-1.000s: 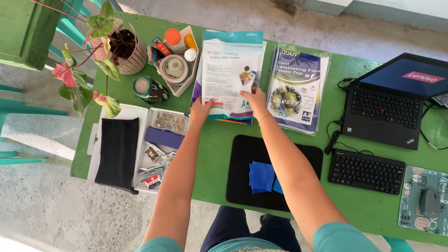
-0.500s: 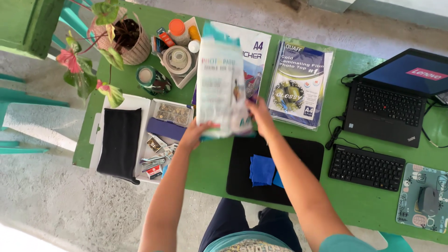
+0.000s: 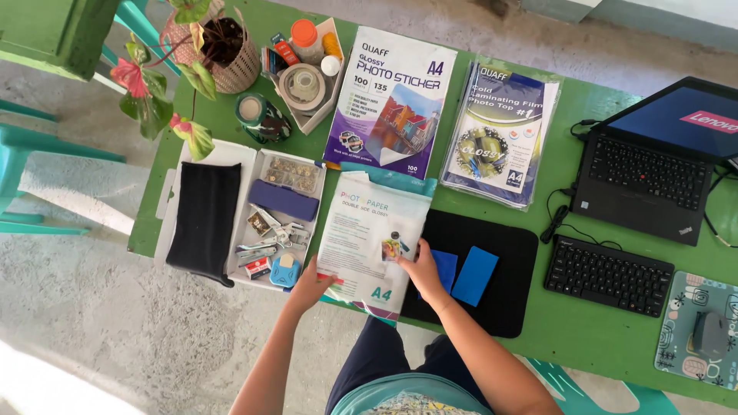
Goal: The person organizes and cleans a desk surface, wipes down electronics, and arranges office supplies.
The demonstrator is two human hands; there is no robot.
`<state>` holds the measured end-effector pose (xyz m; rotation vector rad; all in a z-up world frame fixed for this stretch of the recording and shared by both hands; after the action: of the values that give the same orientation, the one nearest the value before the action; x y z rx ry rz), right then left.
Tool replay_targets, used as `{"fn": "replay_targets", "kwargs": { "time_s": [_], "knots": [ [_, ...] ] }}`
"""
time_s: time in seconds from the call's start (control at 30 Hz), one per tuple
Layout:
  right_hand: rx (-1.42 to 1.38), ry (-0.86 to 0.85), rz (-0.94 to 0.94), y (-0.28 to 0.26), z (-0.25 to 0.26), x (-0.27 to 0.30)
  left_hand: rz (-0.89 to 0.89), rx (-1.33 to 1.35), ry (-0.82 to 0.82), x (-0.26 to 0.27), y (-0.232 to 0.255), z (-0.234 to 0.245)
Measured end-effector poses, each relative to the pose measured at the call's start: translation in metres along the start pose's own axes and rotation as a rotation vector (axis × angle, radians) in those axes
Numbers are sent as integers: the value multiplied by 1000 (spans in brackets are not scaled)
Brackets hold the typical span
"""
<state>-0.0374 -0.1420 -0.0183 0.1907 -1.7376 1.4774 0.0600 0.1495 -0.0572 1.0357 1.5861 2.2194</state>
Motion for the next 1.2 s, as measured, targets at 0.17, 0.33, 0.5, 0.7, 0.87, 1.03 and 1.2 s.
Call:
{"fn": "replay_targets", "kwargs": {
  "time_s": [0.17, 0.33, 0.5, 0.7, 0.87, 1.03, 1.2],
  "knots": [
    [294, 101, 24, -9, 4, -8, 326, -684, -32, -16, -53, -13],
    [338, 119, 76, 4, 2, -18, 311, -883, 50, -8, 39, -16],
    [317, 250, 286, -14, 20, -43, 322, -856, -1, -35, 116, -13],
    [266, 345, 465, -84, 36, -121, -483, -752, 394, -157, 137, 8],
    [165, 316, 301, -158, 13, -149, -230, -591, 372, -266, 150, 38],
    [282, 415, 161, -148, 16, -191, -79, -477, 312, -329, 100, 48],
    [149, 467, 130, -148, 24, -213, -102, -321, 286, -351, 82, 44]
  ]
}}
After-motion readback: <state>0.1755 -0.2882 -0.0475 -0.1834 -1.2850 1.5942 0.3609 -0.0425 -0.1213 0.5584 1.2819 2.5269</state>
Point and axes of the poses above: each hand's wrist, its own x-axis away from the middle knuckle, its own z-axis out of the back of the hand, y = z × x, the point moved 3 cm from there along -x, towards the middle knuckle, and after that the axes turned 7 degrees about -z, right-handed, at the moved point
